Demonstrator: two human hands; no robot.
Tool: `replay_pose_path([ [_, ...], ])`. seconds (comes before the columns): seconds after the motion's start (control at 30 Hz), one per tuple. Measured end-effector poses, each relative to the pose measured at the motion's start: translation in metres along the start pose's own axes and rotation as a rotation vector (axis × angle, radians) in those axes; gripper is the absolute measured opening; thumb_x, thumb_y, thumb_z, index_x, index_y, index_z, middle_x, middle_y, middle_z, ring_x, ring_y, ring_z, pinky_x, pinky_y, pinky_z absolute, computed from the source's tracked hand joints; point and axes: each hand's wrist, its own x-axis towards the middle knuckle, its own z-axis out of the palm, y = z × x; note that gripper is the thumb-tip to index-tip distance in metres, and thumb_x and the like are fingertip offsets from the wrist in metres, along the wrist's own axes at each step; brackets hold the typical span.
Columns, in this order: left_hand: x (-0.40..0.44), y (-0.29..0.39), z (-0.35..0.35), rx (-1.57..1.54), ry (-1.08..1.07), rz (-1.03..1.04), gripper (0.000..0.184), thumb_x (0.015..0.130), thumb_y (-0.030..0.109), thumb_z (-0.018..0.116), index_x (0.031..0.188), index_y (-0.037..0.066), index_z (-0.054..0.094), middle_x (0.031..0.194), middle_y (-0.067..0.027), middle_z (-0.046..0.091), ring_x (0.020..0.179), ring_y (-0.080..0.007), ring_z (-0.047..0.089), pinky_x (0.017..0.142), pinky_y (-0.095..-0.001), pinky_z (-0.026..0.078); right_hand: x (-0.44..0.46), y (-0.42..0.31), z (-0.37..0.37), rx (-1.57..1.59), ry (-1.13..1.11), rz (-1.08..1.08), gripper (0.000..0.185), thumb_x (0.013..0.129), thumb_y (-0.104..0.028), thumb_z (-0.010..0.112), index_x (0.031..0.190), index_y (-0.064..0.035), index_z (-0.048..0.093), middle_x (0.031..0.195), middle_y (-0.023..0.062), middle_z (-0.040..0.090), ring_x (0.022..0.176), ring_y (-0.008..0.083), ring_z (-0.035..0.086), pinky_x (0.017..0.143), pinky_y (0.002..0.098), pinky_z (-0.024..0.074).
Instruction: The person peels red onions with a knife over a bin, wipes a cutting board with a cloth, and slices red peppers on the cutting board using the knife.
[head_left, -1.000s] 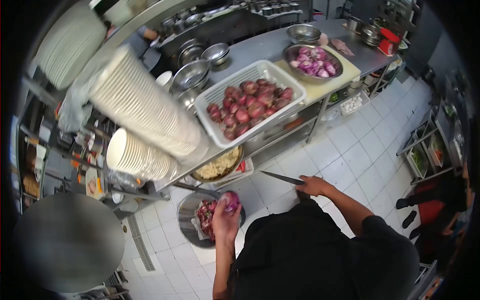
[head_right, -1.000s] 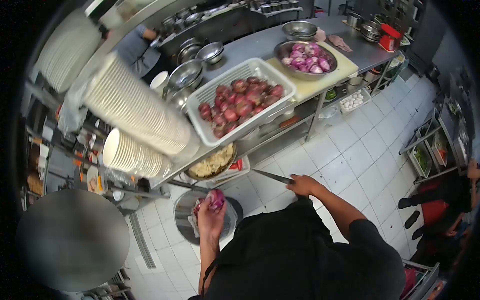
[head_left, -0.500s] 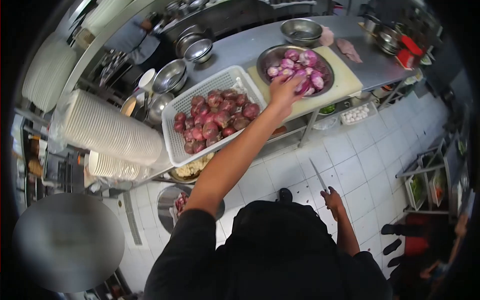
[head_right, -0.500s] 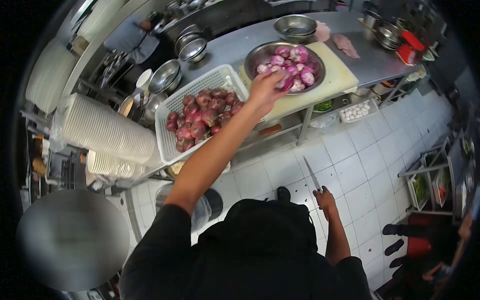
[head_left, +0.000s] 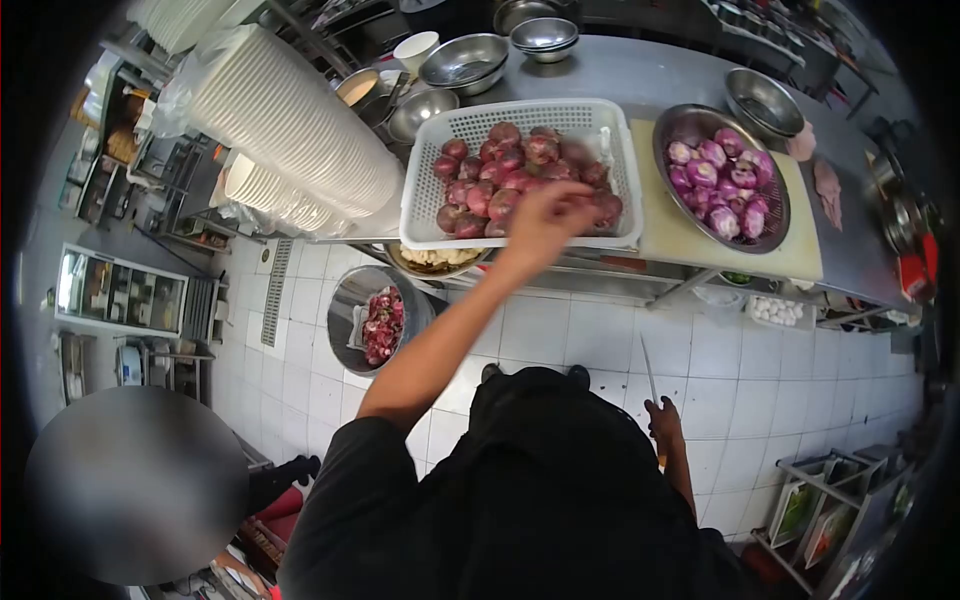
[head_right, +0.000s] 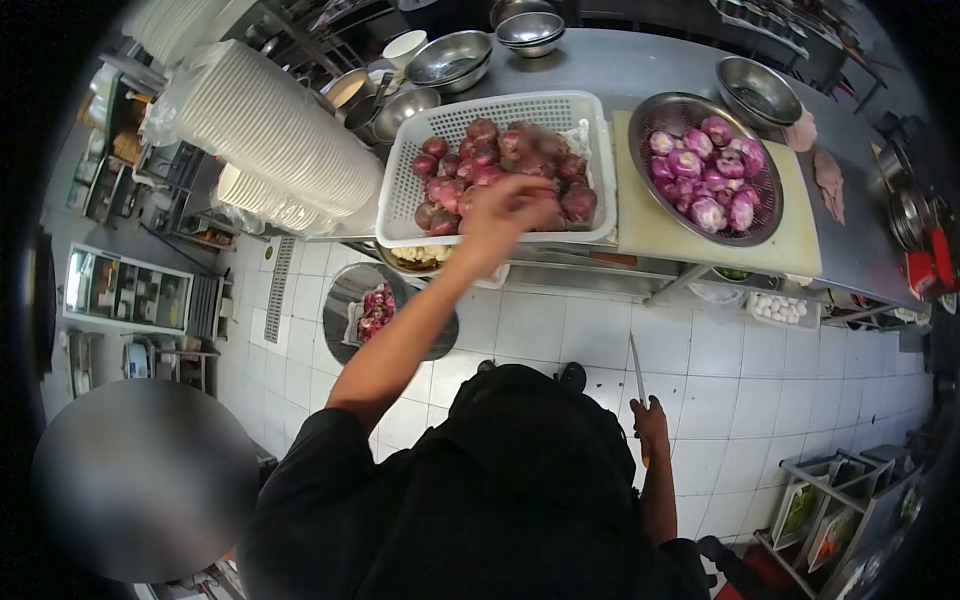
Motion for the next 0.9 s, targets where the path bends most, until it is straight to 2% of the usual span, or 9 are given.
replay_pose_path([
  [0.1, -0.02, -0.012, -0.09, 0.297, 0.275, 0.04, 0.027, 0.088, 0.004, 0.071, 0.114, 0.0, 0.067, 0.098, -0.0047, 0.068, 0.087, -0.0115, 0.063, 0.077, -0.0259, 0.054, 0.017, -0.015, -0.003, -0.138, -0.068, -0.081, 0.078, 0.09, -0.034, 0.066, 0.148, 0.0044, 0.032, 0.075, 0.0114, 0.061, 0.055, 0.0173, 0.057, 0.043, 0.0331, 0.0475],
  [0.23, -0.037, -0.023, -0.151, 0.615, 0.272, -0.107, 0.03, 0.081, 0.004, 0.074, 0.11, -0.003, 0.067, 0.099, -0.0092, 0.07, 0.088, -0.0158, 0.066, 0.078, -0.0296, 0.054, 0.028, -0.046, -0.001, -0.259, -0.144, -0.117, 0.08, 0.089, -0.034, 0.066, 0.149, 0.0034, 0.03, 0.077, 0.0136, 0.063, 0.057, 0.019, 0.061, 0.046, 0.0344, 0.0518],
  [0.33, -0.03, -0.044, -0.152, 0.758, 0.212, 0.064, 0.043, 0.072, 0.007, 0.078, 0.113, 0.006, 0.067, 0.096, -0.0135, 0.065, 0.084, -0.0277, 0.065, 0.078, -0.0377, 0.053, 0.034, -0.06, 0.004, -0.284, -0.156, -0.146, 0.08, 0.089, -0.034, 0.066, 0.15, 0.0029, 0.03, 0.077, 0.0133, 0.063, 0.057, 0.0188, 0.06, 0.045, 0.0341, 0.0513],
  [0.43, -0.016, -0.04, -0.137, 0.858, 0.15, 0.181, 0.055, 0.07, 0.004, 0.075, 0.123, 0.009, 0.063, 0.109, -0.0164, 0.06, 0.097, -0.0357, 0.061, 0.088, -0.0423, 0.051, 0.033, -0.063, 0.008, -0.264, -0.151, -0.161, 0.08, 0.089, -0.035, 0.066, 0.15, 0.0026, 0.029, 0.078, 0.0129, 0.063, 0.057, 0.0185, 0.06, 0.045, 0.034, 0.0509],
  [0.53, -0.005, -0.036, -0.126, 1.011, 0.14, 0.305, 0.062, 0.07, 0.005, 0.074, 0.13, 0.011, 0.058, 0.119, -0.0187, 0.056, 0.109, -0.0387, 0.057, 0.096, -0.0448, 0.047, 0.017, -0.062, 0.006, -0.252, -0.137, -0.143, 0.079, 0.09, -0.034, 0.065, 0.15, 0.002, 0.03, 0.078, 0.0124, 0.063, 0.057, 0.0183, 0.06, 0.045, 0.0339, 0.0503],
  [0.63, -0.003, -0.009, -0.102, 0.943, 0.074, 0.305, 0.056, 0.073, 0.009, 0.073, 0.127, 0.011, 0.061, 0.119, -0.0179, 0.056, 0.109, -0.0368, 0.057, 0.097, -0.0415, 0.047, -0.004, -0.051, 0.007, -0.204, -0.095, -0.102, 0.077, 0.09, -0.034, 0.064, 0.15, 0.0009, 0.031, 0.078, 0.012, 0.063, 0.057, 0.0181, 0.059, 0.045, 0.0338, 0.0498],
  [0.67, 0.0, -0.012, -0.098, 0.964, 0.011, 0.141, 0.055, 0.074, 0.016, 0.073, 0.127, 0.01, 0.061, 0.122, -0.0188, 0.057, 0.113, -0.0371, 0.056, 0.099, -0.0419, 0.046, -0.01, -0.047, 0.006, -0.178, -0.083, -0.094, 0.077, 0.09, -0.034, 0.064, 0.15, 0.0005, 0.031, 0.078, 0.0119, 0.063, 0.057, 0.018, 0.059, 0.045, 0.0338, 0.0497],
  [0.77, 0.009, -0.022, -0.086, 1.17, -0.007, 0.032, 0.054, 0.073, 0.021, 0.075, 0.124, 0.008, 0.062, 0.125, -0.0195, 0.058, 0.115, -0.0358, 0.057, 0.095, -0.0428, 0.047, -0.024, -0.037, 0.005, -0.136, -0.058, -0.084, 0.076, 0.092, -0.039, 0.063, 0.151, -0.0015, 0.034, 0.073, 0.0105, 0.06, 0.054, 0.0169, 0.056, 0.043, 0.0337, 0.0473],
  [0.9, 0.02, -0.019, -0.084, 1.032, -0.063, -0.127, 0.054, 0.071, 0.027, 0.078, 0.119, 0.006, 0.063, 0.12, -0.0222, 0.064, 0.117, -0.0395, 0.057, 0.099, -0.0468, 0.046, -0.068, -0.059, -0.005, -0.049, -0.079, -0.064, 0.074, 0.095, -0.045, 0.06, 0.15, -0.0021, 0.036, 0.065, 0.008, 0.056, 0.051, 0.0159, 0.054, 0.043, 0.0333, 0.0447],
])
